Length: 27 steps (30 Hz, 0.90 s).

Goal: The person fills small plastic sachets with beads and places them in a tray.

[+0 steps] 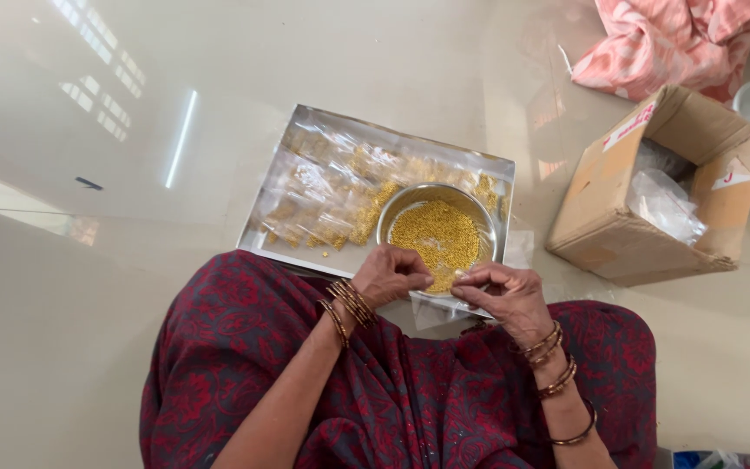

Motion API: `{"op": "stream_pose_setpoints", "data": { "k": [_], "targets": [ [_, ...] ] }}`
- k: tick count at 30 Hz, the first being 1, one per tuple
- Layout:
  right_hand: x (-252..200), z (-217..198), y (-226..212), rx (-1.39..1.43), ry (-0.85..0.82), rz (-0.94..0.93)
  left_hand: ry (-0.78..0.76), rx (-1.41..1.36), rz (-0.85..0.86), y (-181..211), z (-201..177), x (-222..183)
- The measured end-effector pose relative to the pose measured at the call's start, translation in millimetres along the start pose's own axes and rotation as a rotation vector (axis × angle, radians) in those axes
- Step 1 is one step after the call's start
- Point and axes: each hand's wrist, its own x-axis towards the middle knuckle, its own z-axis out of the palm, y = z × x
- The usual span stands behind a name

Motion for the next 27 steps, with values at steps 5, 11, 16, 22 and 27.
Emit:
{"op": "stream_pose_setpoints", "data": {
  "k": [5,11,16,22,27],
  "targets": [
    [-4,11,-12,0.287,-0.135,0.233,0.031,0.104,0.142,-2,7,-4],
    [-2,42,10,0.121,0.244,-0.010,0.391,0.193,0.108,3,15,2],
    [-5,71,-8,-0.409,0.375,-0.418,0.410,-0.461,-0.299,4,31,-4],
    [-10,95,0,-0.478,0.245,-0.515,0.426,-1.250,0.006,-42,36,14],
    [-9,101,-4,-0.672,0.118,-0.723,0.332,-1.261,-0.022,-16,34,8]
  ]
}}
